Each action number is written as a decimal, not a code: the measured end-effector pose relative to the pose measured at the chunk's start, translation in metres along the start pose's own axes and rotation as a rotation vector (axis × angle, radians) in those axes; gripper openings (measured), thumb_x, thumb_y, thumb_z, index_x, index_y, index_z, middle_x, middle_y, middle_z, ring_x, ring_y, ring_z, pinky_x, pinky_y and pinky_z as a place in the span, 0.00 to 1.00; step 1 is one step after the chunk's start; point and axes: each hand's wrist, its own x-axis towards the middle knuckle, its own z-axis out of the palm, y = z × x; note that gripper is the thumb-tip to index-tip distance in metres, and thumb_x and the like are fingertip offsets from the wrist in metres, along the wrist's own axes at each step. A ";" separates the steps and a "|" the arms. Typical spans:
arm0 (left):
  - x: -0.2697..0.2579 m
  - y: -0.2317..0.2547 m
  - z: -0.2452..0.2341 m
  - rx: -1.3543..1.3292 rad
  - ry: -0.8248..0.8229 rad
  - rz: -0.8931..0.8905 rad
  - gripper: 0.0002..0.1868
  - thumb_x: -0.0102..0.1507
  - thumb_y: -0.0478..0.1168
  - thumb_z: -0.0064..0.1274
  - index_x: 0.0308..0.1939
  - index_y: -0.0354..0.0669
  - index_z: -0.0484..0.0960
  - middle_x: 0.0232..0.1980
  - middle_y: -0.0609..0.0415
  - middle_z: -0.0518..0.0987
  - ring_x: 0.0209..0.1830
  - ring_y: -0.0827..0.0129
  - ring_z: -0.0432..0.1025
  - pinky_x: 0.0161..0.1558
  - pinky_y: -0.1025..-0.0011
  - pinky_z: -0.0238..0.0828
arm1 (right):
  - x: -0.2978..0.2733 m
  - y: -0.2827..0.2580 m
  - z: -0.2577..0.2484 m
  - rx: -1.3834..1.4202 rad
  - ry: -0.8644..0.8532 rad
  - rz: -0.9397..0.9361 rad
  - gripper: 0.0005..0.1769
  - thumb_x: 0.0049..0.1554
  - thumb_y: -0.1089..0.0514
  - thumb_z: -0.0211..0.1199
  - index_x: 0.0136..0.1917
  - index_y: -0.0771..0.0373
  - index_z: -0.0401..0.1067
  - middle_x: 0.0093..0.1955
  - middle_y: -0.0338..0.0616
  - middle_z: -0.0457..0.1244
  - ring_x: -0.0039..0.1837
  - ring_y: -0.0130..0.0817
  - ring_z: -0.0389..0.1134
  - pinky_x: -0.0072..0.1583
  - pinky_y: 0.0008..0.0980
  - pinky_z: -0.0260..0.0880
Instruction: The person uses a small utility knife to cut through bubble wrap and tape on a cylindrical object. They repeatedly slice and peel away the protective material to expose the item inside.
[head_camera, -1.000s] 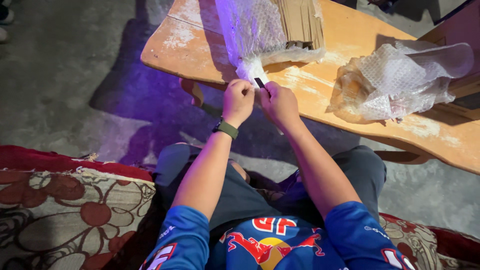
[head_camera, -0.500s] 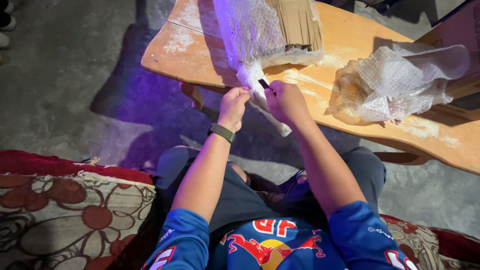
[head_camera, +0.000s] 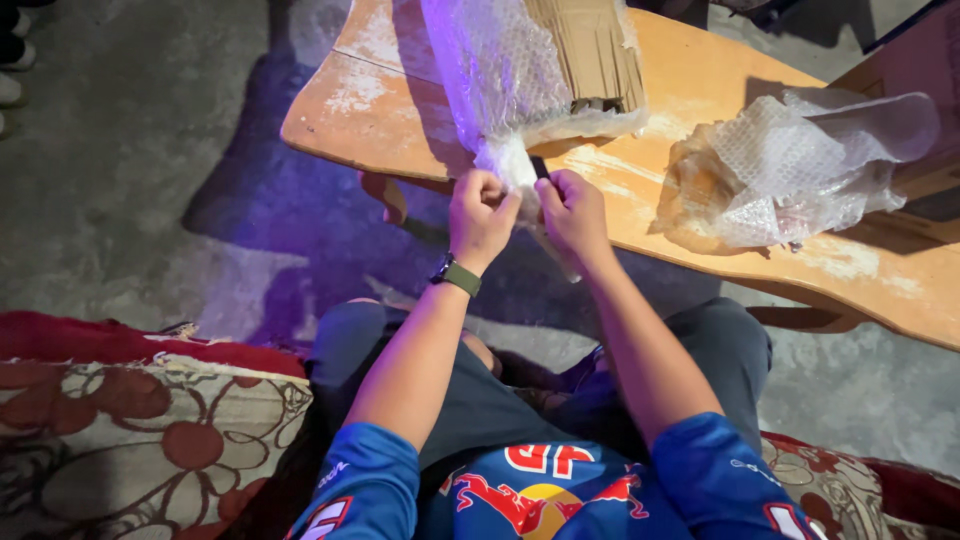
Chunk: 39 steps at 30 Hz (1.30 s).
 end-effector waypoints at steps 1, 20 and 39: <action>0.002 0.009 -0.002 0.005 0.003 0.088 0.15 0.55 0.38 0.64 0.38 0.35 0.75 0.37 0.48 0.75 0.35 0.61 0.73 0.39 0.67 0.72 | -0.004 0.003 0.005 0.071 0.063 -0.028 0.12 0.63 0.55 0.61 0.44 0.66 0.74 0.29 0.40 0.65 0.32 0.24 0.65 0.37 0.29 0.65; 0.022 0.003 -0.022 0.437 -0.361 0.218 0.08 0.64 0.40 0.50 0.34 0.39 0.77 0.36 0.39 0.79 0.38 0.39 0.74 0.39 0.46 0.68 | -0.024 0.014 0.021 -0.238 0.212 -0.291 0.09 0.62 0.56 0.59 0.54 0.60 0.72 0.34 0.57 0.66 0.38 0.57 0.69 0.41 0.47 0.67; -0.005 0.004 0.003 0.196 -0.155 0.210 0.06 0.63 0.37 0.55 0.34 0.39 0.76 0.33 0.43 0.78 0.34 0.47 0.74 0.36 0.55 0.71 | -0.023 0.016 0.008 -0.041 0.318 -0.200 0.10 0.61 0.56 0.59 0.54 0.62 0.66 0.37 0.51 0.66 0.39 0.50 0.70 0.43 0.44 0.69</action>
